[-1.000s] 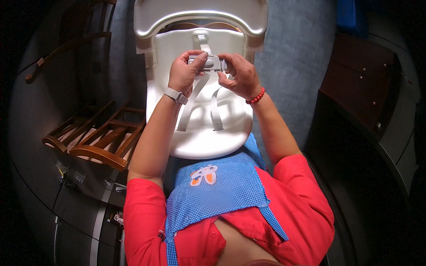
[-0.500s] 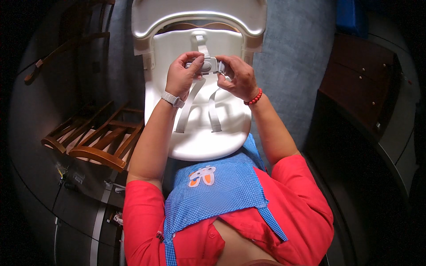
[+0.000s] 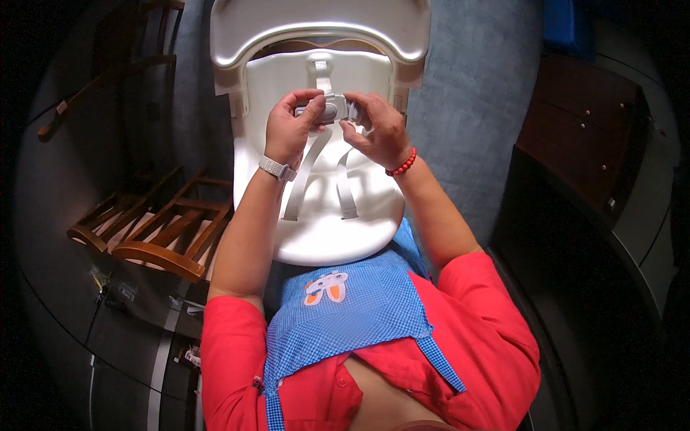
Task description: The person assembles a high chair by attaching and adjusting the safety harness straps and buckles. They thread the straps through the chair frame, connect the buckles, and test the fastening mechanism repeatedly.
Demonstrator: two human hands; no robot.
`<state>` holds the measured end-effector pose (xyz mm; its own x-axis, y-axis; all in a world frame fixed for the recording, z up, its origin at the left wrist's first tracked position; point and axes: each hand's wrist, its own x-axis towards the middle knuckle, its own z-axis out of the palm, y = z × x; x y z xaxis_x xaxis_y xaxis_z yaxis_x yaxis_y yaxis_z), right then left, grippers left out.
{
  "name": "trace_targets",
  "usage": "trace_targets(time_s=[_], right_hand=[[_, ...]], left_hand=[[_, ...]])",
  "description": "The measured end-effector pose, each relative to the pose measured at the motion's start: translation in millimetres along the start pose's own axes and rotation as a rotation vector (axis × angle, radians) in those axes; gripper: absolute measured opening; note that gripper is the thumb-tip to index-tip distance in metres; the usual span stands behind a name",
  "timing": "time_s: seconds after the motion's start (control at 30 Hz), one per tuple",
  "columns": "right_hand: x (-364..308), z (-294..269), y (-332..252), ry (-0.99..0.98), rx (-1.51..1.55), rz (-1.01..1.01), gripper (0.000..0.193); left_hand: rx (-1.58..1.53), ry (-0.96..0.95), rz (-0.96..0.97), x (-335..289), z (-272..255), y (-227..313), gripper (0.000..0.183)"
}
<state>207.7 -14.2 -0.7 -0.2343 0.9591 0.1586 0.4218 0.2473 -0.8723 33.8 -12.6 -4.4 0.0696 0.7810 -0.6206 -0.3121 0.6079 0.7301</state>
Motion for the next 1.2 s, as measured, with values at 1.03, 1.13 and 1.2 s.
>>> trace_targets(time_s=[1.03, 1.13, 1.2], right_hand=[[10, 6, 13, -0.052, 0.725, 0.489, 0.023], [11, 11, 18, -0.02, 0.72, 0.535, 0.022], [10, 18, 22, 0.025, 0.751, 0.531, 0.021]], left_hand=[[-0.335, -0.327, -0.323, 5, -15, 8, 0.038], [-0.24, -0.252, -0.341, -2, -7, 18, 0.04], [-0.156, -0.213, -0.335, -4, -3, 18, 0.042]])
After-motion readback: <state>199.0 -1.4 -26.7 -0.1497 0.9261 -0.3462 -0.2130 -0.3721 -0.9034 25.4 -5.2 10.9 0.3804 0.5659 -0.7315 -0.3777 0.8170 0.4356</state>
